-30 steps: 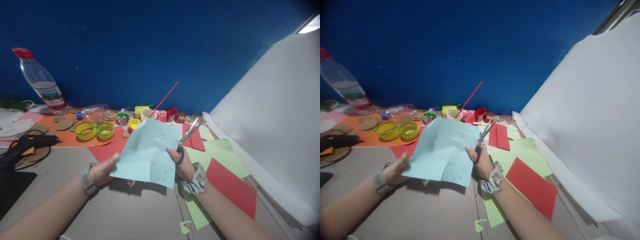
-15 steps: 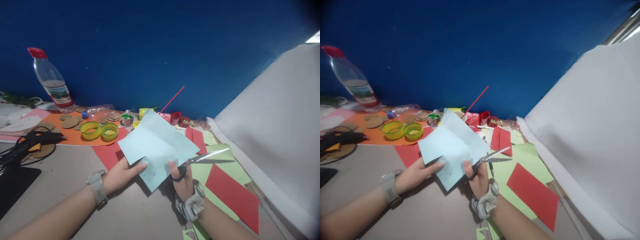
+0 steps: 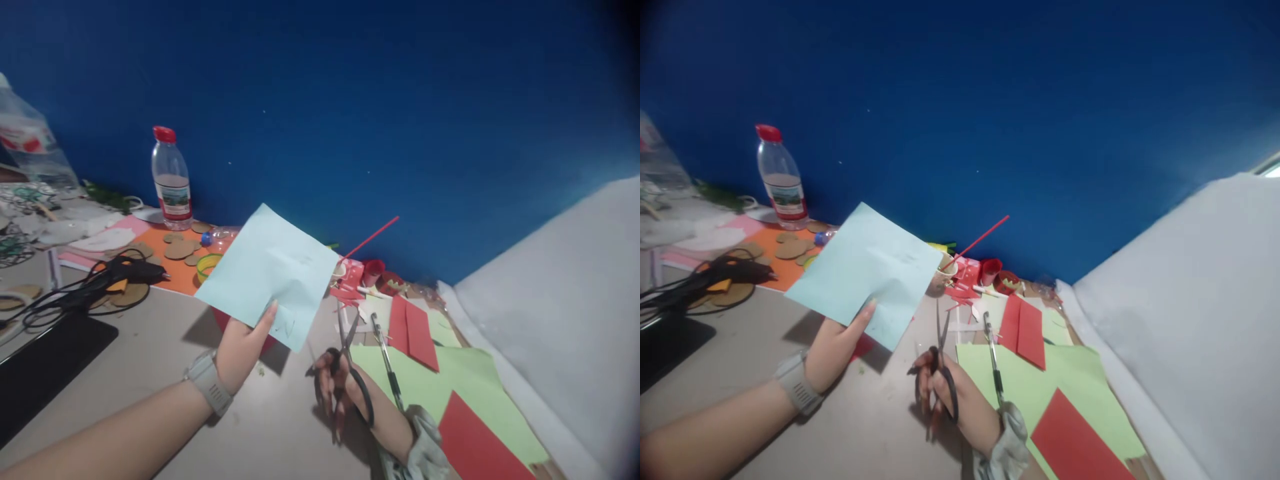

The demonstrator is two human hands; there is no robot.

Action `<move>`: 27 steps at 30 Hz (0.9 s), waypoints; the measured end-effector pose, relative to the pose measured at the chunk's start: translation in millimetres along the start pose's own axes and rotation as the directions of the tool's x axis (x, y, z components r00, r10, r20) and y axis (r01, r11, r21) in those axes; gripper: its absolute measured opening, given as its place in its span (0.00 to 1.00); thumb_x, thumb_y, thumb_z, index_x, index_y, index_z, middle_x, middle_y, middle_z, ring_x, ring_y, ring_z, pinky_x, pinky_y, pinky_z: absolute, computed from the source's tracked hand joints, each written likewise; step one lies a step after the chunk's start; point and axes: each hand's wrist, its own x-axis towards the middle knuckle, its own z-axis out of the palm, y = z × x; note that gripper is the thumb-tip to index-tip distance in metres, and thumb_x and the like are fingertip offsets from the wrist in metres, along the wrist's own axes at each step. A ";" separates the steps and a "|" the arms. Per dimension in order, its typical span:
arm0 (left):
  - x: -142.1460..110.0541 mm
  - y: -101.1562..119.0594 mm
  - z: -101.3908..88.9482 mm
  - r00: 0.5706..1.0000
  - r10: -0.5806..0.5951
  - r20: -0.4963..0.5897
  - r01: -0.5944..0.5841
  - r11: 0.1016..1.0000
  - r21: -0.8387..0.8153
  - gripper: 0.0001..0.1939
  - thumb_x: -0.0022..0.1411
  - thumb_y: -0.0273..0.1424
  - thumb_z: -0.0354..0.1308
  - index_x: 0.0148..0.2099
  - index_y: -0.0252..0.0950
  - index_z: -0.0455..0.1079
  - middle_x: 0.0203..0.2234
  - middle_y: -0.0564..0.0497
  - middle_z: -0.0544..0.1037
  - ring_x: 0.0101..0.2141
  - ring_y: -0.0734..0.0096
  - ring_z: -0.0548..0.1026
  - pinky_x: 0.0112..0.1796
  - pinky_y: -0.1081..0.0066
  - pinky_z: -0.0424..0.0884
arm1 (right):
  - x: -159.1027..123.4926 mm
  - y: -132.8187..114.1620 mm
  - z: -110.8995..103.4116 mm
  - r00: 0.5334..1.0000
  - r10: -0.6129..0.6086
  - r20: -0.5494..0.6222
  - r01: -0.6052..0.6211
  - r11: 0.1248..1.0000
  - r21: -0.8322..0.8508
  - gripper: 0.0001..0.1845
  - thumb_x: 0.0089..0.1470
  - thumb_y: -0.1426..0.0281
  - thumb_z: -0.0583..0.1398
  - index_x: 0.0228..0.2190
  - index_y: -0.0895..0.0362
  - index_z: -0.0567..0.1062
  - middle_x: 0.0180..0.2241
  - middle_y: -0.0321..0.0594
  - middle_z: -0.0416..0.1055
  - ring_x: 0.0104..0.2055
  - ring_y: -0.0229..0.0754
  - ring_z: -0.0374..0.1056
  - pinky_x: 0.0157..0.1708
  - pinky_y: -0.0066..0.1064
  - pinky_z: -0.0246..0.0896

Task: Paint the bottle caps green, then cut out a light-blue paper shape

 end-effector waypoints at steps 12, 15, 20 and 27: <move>-2.6 5.2 0.0 0.979 -0.069 0.189 0.092 0.989 -0.117 0.21 0.62 0.40 0.56 0.52 0.32 0.72 0.52 0.44 0.76 0.56 0.55 0.69 0.57 0.62 0.66 | -8.6 -14.0 -22.1 0.860 0.354 0.366 -0.304 0.934 -0.189 0.39 0.47 0.41 0.58 0.47 0.61 0.67 0.28 0.36 0.64 0.19 0.29 0.62 0.15 0.18 0.60; 1.6 3.0 -1.1 0.994 -0.097 0.054 0.103 0.987 -0.122 0.22 0.62 0.41 0.56 0.54 0.33 0.70 0.54 0.43 0.74 0.58 0.57 0.67 0.59 0.63 0.63 | -10.0 -18.1 -28.8 0.851 0.371 0.371 -0.321 0.928 -0.191 0.37 0.50 0.42 0.57 0.47 0.61 0.67 0.29 0.37 0.65 0.17 0.27 0.62 0.13 0.17 0.57; 1.7 1.0 -0.3 0.995 -0.090 0.032 0.094 0.987 -0.129 0.25 0.61 0.42 0.57 0.56 0.33 0.68 0.55 0.42 0.73 0.59 0.56 0.66 0.59 0.62 0.62 | -12.3 -27.6 -29.1 0.885 0.367 0.286 -0.321 0.926 -0.198 0.36 0.52 0.42 0.55 0.44 0.62 0.68 0.27 0.36 0.65 0.14 0.25 0.58 0.11 0.14 0.54; -6.3 2.2 0.4 0.915 -0.133 0.380 0.157 0.987 -0.033 0.27 0.60 0.44 0.56 0.56 0.33 0.68 0.55 0.41 0.73 0.57 0.51 0.68 0.57 0.58 0.65 | -11.8 -23.7 -33.6 0.829 0.374 0.416 -0.314 0.926 -0.208 0.39 0.50 0.42 0.56 0.47 0.63 0.69 0.28 0.38 0.66 0.14 0.24 0.57 0.12 0.15 0.55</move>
